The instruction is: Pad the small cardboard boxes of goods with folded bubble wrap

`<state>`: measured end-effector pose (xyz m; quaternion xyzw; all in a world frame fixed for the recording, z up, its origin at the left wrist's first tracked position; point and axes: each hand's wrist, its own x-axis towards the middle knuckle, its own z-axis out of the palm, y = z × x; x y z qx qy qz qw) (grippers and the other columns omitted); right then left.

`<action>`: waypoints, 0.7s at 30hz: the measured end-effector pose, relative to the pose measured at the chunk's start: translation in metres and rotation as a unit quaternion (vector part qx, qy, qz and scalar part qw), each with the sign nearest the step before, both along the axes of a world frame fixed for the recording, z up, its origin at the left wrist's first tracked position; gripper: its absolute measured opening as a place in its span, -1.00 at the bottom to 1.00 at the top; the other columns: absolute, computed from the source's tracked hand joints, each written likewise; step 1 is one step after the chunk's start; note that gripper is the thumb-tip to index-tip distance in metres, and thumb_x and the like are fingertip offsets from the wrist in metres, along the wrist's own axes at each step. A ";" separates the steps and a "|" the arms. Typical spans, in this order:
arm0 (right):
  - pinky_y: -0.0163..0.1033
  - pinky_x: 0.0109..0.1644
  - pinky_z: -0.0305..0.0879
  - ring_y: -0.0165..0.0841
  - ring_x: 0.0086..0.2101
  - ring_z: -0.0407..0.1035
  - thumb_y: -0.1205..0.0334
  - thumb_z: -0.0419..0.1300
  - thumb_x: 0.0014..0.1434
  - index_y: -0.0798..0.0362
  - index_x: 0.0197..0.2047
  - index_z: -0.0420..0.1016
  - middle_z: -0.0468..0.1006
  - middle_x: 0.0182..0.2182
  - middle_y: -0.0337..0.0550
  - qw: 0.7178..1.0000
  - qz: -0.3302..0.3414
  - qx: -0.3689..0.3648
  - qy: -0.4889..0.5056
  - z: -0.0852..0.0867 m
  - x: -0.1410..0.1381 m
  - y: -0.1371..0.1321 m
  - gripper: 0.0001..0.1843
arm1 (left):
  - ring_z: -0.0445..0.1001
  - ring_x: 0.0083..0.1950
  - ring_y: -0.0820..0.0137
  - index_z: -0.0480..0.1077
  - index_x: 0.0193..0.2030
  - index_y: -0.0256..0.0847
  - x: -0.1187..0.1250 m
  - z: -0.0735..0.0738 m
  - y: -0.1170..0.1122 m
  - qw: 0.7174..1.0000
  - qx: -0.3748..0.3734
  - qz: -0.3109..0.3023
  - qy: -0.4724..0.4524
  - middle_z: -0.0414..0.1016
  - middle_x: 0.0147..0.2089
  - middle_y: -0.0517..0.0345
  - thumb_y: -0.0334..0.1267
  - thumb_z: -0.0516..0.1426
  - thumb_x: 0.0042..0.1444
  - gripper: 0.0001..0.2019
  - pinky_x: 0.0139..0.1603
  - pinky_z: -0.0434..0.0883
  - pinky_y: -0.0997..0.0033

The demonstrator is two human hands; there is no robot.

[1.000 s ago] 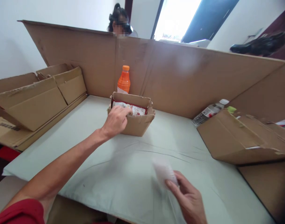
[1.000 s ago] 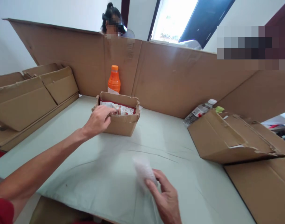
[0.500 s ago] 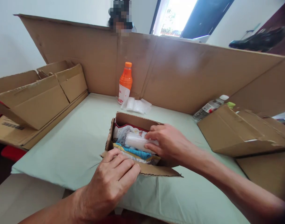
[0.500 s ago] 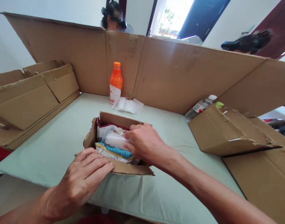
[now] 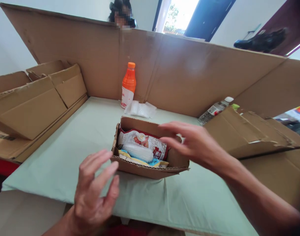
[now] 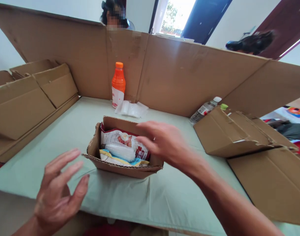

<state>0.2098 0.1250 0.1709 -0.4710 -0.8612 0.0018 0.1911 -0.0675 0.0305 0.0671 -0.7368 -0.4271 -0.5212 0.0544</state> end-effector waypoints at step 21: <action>-0.08 -0.02 0.43 -0.14 -0.06 0.47 0.00 0.26 0.13 0.07 0.13 0.41 0.58 0.02 0.00 0.902 -0.251 -0.130 0.327 -0.144 0.124 -0.113 -0.46 | 0.53 0.10 0.08 0.38 0.16 -0.20 0.125 -0.063 0.073 0.795 -0.502 -0.185 -0.287 0.54 0.10 -0.06 0.01 0.29 -0.08 -0.35 0.07 0.50 0.12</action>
